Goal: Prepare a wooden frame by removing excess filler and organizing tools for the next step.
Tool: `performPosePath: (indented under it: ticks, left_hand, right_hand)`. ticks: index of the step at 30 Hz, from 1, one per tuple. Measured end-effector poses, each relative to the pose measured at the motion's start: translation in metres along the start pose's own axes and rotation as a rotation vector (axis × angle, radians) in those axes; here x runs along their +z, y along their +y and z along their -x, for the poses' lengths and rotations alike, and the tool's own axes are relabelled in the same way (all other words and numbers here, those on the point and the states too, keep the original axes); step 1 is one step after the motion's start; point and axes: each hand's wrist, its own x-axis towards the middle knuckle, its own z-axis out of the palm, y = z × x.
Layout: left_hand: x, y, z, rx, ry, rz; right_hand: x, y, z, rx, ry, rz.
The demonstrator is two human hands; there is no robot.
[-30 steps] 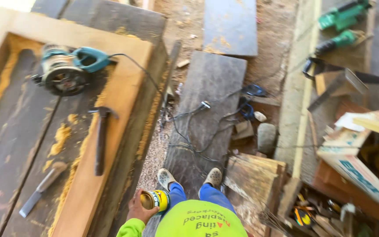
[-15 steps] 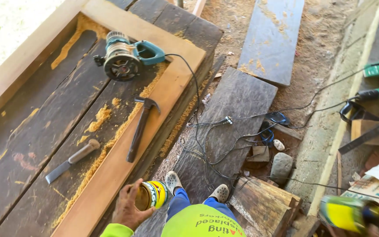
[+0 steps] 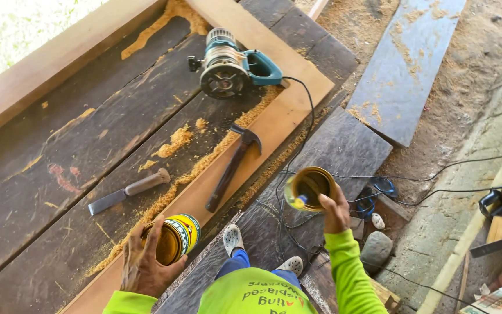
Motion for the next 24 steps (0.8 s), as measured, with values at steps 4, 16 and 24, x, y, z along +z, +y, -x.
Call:
performPosePath:
  ticks: [4,16,24]
  left_hand:
    - [-0.001,-0.029,-0.002,-0.028,0.031,-0.001]
    - [0.003,-0.038,-0.012,-0.110,-0.015,-0.030]
    - [0.011,-0.033,-0.011,-0.194,-0.064,-0.081]
  right_hand:
    - [0.076,-0.014,-0.015,-0.058,-0.202,0.187]
    - [0.156,-0.015,-0.028,-0.048,-0.449,0.200]
    - [0.177,-0.019,-0.061,-0.061,-0.583,0.228]
